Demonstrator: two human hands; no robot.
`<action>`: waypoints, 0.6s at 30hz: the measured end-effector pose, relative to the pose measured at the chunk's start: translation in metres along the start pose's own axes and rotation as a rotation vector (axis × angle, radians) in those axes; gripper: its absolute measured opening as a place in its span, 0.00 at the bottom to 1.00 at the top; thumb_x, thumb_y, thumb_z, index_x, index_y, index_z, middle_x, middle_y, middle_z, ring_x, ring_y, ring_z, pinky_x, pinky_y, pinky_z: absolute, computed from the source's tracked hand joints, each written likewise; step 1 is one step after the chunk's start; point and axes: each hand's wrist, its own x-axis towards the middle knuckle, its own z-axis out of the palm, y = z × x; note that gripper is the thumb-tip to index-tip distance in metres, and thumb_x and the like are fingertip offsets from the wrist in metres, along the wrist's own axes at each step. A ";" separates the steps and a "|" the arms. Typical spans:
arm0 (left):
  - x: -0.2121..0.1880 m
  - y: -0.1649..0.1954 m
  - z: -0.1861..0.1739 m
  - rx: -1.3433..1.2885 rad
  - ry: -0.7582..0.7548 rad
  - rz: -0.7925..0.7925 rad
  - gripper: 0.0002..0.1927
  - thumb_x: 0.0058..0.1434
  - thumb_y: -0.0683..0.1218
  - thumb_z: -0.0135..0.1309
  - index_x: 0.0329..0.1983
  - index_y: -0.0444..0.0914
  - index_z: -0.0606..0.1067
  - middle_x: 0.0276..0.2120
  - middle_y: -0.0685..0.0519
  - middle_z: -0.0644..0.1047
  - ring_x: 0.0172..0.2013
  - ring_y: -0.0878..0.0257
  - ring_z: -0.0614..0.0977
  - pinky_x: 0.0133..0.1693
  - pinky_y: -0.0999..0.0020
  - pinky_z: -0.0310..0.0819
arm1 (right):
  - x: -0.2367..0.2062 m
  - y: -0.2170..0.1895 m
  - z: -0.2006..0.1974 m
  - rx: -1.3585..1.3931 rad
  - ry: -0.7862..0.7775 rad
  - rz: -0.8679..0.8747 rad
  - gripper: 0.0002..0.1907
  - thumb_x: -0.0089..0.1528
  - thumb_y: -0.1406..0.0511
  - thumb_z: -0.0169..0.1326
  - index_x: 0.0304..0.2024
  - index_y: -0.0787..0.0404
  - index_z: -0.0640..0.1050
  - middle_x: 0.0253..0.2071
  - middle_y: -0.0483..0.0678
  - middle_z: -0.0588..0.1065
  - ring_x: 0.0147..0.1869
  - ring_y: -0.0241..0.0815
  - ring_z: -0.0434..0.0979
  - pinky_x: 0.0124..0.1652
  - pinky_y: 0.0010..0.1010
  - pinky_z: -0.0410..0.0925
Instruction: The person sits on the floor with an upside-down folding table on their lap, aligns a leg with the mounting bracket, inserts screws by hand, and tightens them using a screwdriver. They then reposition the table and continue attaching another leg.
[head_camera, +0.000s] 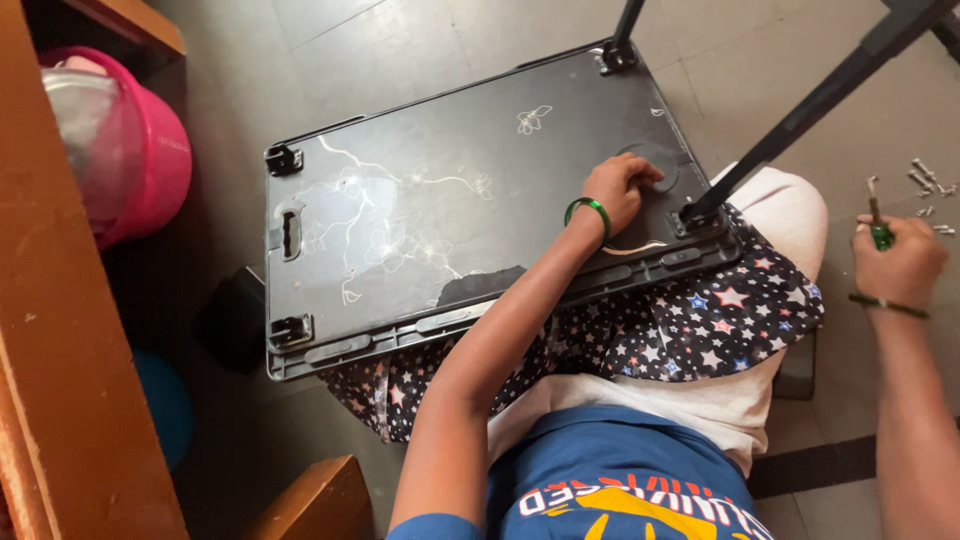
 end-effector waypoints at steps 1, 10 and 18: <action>0.001 0.001 -0.001 0.005 -0.007 0.001 0.17 0.57 0.32 0.45 0.38 0.39 0.82 0.35 0.50 0.81 0.40 0.56 0.84 0.45 0.63 0.78 | -0.003 -0.016 -0.012 0.070 -0.005 -0.018 0.07 0.67 0.70 0.58 0.47 0.62 0.83 0.40 0.56 0.75 0.43 0.52 0.76 0.48 0.38 0.71; -0.005 0.009 -0.008 0.093 0.023 0.031 0.16 0.57 0.34 0.46 0.36 0.40 0.83 0.34 0.50 0.81 0.41 0.53 0.82 0.45 0.60 0.76 | 0.014 -0.221 -0.095 0.250 -0.355 -0.569 0.14 0.59 0.72 0.58 0.48 0.60 0.80 0.45 0.50 0.77 0.46 0.50 0.79 0.44 0.37 0.72; -0.011 0.019 -0.042 0.118 0.096 -0.026 0.17 0.53 0.33 0.46 0.35 0.42 0.83 0.34 0.51 0.80 0.39 0.54 0.82 0.44 0.61 0.76 | 0.060 -0.286 -0.046 -0.213 -0.562 -0.910 0.09 0.51 0.70 0.55 0.35 0.58 0.79 0.39 0.45 0.76 0.47 0.49 0.77 0.42 0.39 0.73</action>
